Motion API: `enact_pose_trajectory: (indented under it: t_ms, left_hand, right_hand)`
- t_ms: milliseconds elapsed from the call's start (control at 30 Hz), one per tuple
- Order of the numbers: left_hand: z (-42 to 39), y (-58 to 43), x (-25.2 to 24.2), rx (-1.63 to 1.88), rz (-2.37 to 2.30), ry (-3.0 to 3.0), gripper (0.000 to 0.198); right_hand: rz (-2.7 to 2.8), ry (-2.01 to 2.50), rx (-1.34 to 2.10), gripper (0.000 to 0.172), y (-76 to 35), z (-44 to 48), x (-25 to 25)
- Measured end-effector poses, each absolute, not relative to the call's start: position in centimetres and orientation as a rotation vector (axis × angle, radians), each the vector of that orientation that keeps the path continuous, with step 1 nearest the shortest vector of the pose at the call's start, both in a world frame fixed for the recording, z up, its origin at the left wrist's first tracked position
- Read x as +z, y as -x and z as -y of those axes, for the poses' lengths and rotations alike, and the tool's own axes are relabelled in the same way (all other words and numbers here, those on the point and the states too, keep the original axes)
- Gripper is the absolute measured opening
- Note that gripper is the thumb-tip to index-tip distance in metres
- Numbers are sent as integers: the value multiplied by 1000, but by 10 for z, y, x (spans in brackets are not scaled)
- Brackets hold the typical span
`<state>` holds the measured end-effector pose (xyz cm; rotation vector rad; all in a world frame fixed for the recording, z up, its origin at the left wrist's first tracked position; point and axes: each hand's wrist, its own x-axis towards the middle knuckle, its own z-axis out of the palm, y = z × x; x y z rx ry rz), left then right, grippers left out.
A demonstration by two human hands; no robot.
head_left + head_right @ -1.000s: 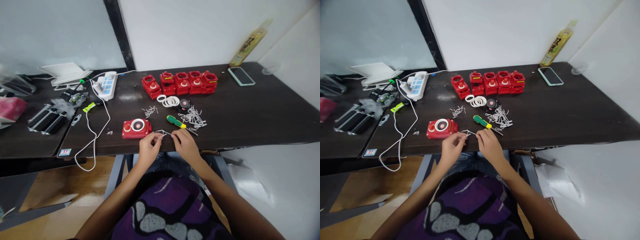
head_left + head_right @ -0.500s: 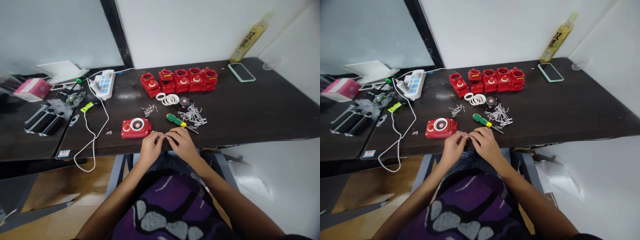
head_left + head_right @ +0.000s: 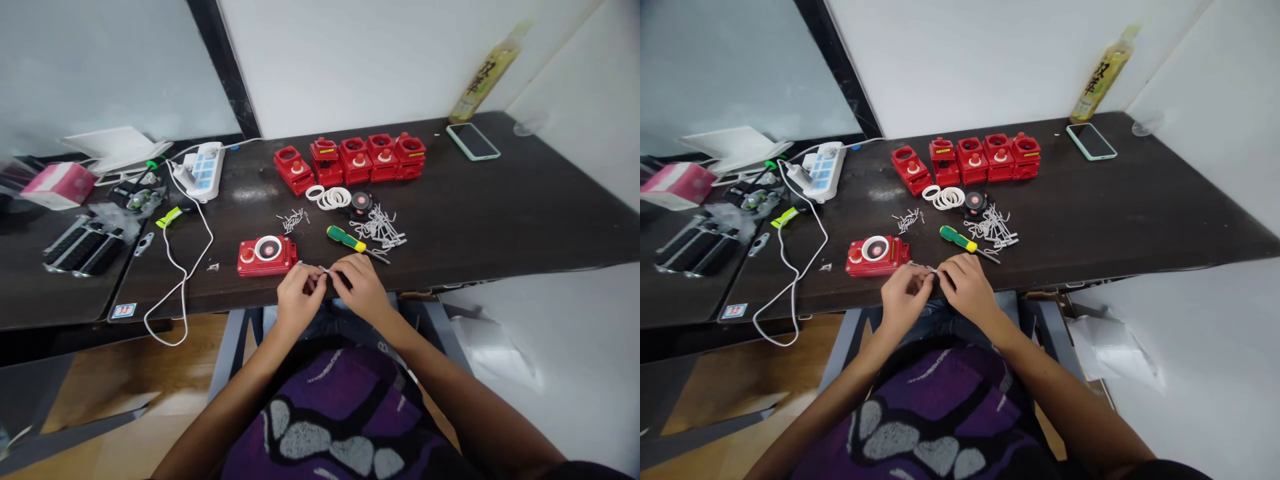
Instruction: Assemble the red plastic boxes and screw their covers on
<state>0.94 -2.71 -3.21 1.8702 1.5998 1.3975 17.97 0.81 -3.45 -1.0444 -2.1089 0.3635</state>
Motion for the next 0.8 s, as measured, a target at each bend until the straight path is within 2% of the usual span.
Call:
enact_pose_trajectory:
  t_ms: [300,800]
  left_hand:
    - [23,-11,-36,1324,-1596,-1851,10]
    - [22,-14,-42,1400,-1654,-1954,14]
  right_hand:
    - [2158,986,374,16,-181,-8,-34]
    - [2161,935,339,12,-179,-8,-34]
